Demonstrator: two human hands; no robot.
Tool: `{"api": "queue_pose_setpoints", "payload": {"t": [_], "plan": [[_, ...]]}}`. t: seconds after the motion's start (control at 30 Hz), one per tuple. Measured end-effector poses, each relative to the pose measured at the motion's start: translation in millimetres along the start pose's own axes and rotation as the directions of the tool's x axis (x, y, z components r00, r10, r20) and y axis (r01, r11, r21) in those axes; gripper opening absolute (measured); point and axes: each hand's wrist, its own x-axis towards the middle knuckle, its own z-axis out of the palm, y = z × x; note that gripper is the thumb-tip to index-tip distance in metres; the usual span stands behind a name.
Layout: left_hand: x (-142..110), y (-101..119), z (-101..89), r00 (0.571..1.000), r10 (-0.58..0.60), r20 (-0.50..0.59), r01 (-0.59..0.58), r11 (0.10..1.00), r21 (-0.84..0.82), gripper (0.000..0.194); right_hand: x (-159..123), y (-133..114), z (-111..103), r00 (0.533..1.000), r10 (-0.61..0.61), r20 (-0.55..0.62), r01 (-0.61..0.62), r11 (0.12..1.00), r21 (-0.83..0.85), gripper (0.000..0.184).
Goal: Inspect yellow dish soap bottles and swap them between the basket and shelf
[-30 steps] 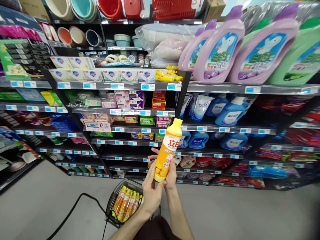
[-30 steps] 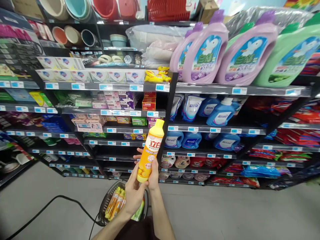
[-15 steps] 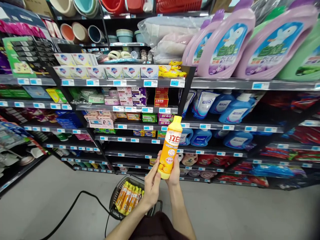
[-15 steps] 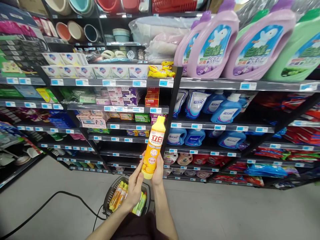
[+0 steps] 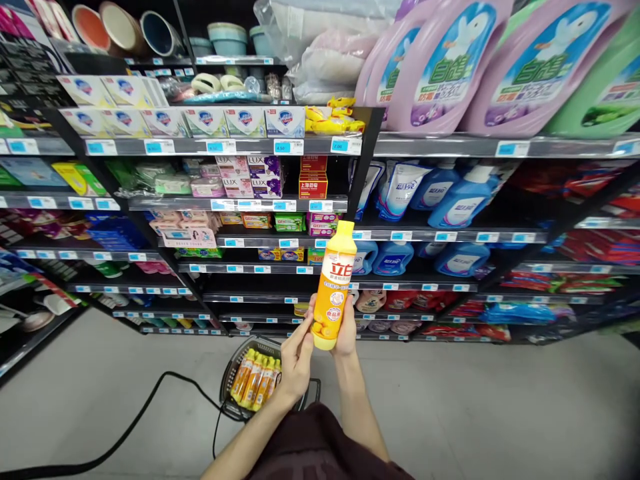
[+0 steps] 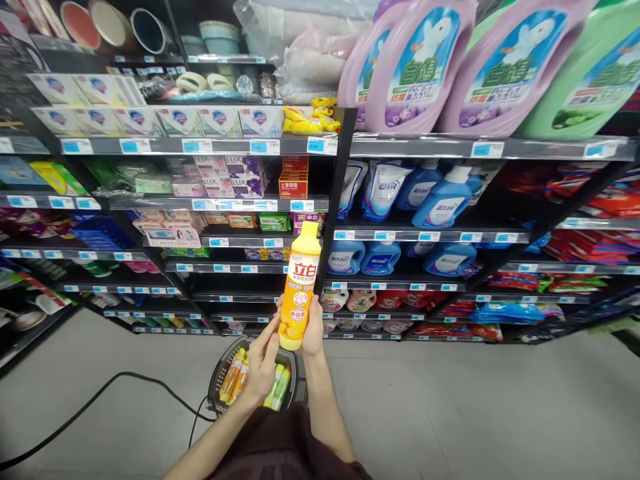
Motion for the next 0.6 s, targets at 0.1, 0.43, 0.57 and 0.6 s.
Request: {"api": "queue_pose_setpoints", "payload": {"t": [0.1, 0.43, 0.57, 0.6], "plan": [[-2, 1, 0.5, 1.0, -0.008, 0.021, 0.008, 1.0, -0.014, 0.044, 0, 0, -1, 0.998, 0.061, 0.028, -0.063, 0.995, 0.077, 0.064], [-13, -15, 9.4, 0.999, 0.008, 0.04, -0.008, 1.0, 0.0, 0.067, -2, -1, -4, 0.994, 0.102, 0.032, -0.106, 0.987, 0.123, 0.061], [-13, -15, 9.8, 0.999, 0.019, 0.041, -0.02, 0.999, 0.026, 0.068, -2, -2, -7, 0.995, 0.099, 0.026, -0.101, 0.986, 0.133, 0.062], [-13, -15, 9.7, 0.999, 0.023, 0.045, -0.024, 0.999, 0.032, 0.068, -2, -2, -7, 0.995, 0.1, 0.027, -0.103, 0.987, 0.126, 0.062]]}}
